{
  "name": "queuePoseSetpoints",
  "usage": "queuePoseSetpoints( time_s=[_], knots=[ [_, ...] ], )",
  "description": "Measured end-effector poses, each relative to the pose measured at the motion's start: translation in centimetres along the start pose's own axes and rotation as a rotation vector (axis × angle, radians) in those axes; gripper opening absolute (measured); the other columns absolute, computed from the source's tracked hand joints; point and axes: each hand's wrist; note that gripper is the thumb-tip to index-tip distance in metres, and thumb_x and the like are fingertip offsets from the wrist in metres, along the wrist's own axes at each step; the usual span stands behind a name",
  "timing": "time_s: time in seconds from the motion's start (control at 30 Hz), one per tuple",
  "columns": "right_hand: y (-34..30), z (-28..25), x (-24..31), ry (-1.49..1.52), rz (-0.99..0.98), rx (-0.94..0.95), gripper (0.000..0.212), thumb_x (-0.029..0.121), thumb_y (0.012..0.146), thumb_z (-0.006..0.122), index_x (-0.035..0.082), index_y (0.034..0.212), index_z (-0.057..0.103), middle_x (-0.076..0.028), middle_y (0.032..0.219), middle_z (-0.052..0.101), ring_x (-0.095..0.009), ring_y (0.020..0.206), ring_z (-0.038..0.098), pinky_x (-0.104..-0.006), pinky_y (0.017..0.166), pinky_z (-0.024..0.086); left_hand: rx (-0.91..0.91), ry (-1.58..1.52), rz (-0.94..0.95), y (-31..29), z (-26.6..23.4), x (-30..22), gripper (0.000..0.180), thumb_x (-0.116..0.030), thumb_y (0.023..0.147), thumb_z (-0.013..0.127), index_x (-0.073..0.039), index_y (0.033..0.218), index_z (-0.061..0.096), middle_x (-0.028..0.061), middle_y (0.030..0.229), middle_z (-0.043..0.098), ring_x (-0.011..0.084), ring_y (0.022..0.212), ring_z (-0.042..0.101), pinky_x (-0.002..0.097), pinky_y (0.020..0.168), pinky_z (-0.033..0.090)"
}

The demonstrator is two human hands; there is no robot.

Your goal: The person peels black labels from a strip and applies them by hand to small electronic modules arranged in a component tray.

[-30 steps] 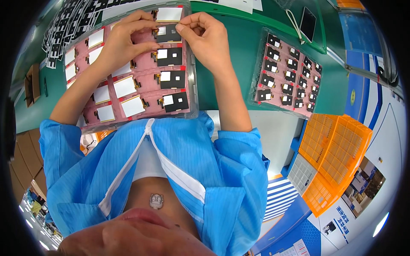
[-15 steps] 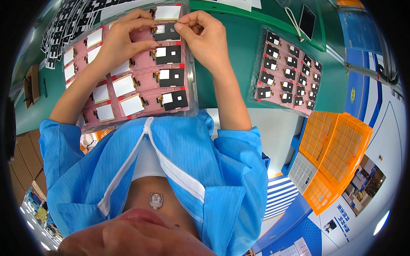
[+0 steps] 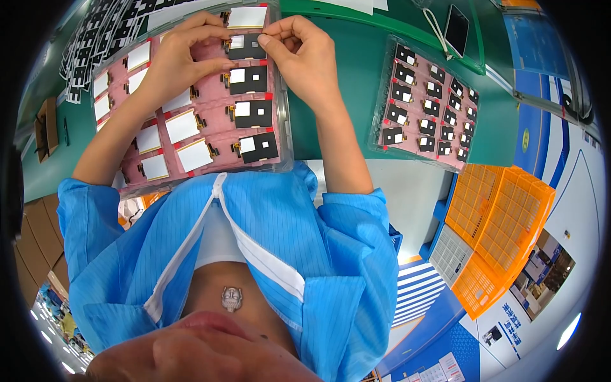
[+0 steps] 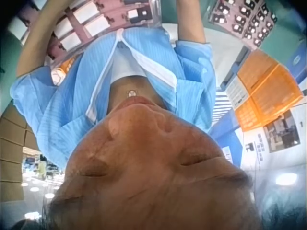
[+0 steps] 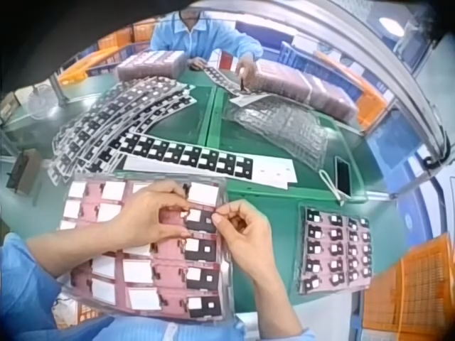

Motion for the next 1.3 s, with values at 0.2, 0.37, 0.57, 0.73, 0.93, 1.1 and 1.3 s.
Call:
queuePoseSetpoints(
  time_s=[0.2, 0.37, 0.57, 0.73, 0.93, 1.1, 1.3],
  knots=[
    [-0.05, 0.02, 0.02, -0.011, -0.011, -0.007, 0.013, 0.008, 0.079, 0.073, 0.001, 0.088, 0.066, -0.001, 0.074, 0.065, -0.005, 0.064, 0.054, -0.0209, 0.059, 0.046, -0.007, 0.004, 0.018, 0.02, -0.02, 0.05, 0.038, -0.010, 0.068, 0.079, 0.000, 0.102, 0.064, 0.0072, 0.108, 0.060, 0.0223, 0.097, 0.060, 0.0292, 0.083, 0.048],
    [-0.04, 0.02, -0.14, -0.002, -0.015, -0.009, 0.013, 0.007, 0.079, 0.073, 0.001, 0.087, 0.066, -0.001, 0.074, 0.065, -0.005, 0.063, 0.054, -0.0207, 0.059, 0.046, 0.000, -0.006, 0.006, 0.02, 0.04, -0.05, 0.038, -0.009, 0.069, 0.079, 0.000, 0.102, 0.064, 0.0073, 0.108, 0.060, 0.0224, 0.097, 0.060, 0.0293, 0.083, 0.048],
    [-0.05, 0.02, -0.13, -0.011, -0.020, -0.009, 0.012, 0.007, 0.079, 0.073, 0.001, 0.087, 0.066, -0.001, 0.073, 0.065, -0.005, 0.063, 0.054, -0.0208, 0.058, 0.046, 0.000, 0.000, 0.020, 0.00, -0.02, -0.02, 0.038, -0.010, 0.069, 0.079, 0.001, 0.101, 0.064, 0.0074, 0.107, 0.060, 0.0225, 0.096, 0.060, 0.0297, 0.083, 0.048],
    [-0.07, 0.00, -0.23, -0.007, -0.030, -0.009, 0.012, 0.007, 0.078, 0.073, 0.001, 0.087, 0.066, 0.000, 0.073, 0.064, -0.005, 0.063, 0.053, -0.0209, 0.058, 0.045, 0.003, -0.005, 0.016, 0.02, -0.02, -0.03, 0.038, -0.011, 0.069, 0.080, 0.001, 0.101, 0.064, 0.0076, 0.107, 0.060, 0.0227, 0.096, 0.060, 0.0297, 0.082, 0.048],
    [-0.09, 0.08, -0.51, -0.019, -0.051, -0.015, 0.012, 0.006, 0.078, 0.073, 0.001, 0.086, 0.066, -0.001, 0.073, 0.064, -0.005, 0.064, 0.052, -0.0206, 0.058, 0.045, -0.007, 0.009, 0.054, 0.02, 0.00, 0.16, 0.038, -0.010, 0.069, 0.079, 0.001, 0.101, 0.064, 0.0081, 0.107, 0.060, 0.0239, 0.096, 0.060, 0.0304, 0.082, 0.048],
    [-0.24, 0.15, -0.73, 0.101, -0.023, -0.029, 0.013, 0.007, 0.079, 0.072, 0.001, 0.088, 0.065, -0.001, 0.075, 0.064, -0.005, 0.066, 0.054, -0.0203, 0.060, 0.045, -0.005, -0.004, 0.045, 0.04, 0.04, -0.03, 0.038, -0.009, 0.069, 0.079, 0.000, 0.102, 0.064, 0.0080, 0.106, 0.060, 0.0241, 0.096, 0.060, 0.0304, 0.082, 0.048],
    [-0.06, -0.39, -0.56, 0.135, 0.040, 0.042, 0.013, 0.006, 0.085, 0.069, 0.000, 0.095, 0.064, 0.000, 0.085, 0.064, -0.006, 0.075, 0.055, -0.0190, 0.069, 0.044, -0.012, -0.037, 0.022, -0.12, 0.06, -0.14, 0.038, -0.008, 0.069, 0.078, 0.000, 0.104, 0.064, 0.0076, 0.106, 0.060, 0.0235, 0.096, 0.059, 0.0304, 0.081, 0.048]
  ],
)
Point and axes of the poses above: each hand's wrist, its own y-axis towards the middle knuckle, its own z-axis out of the palm, x = y × z
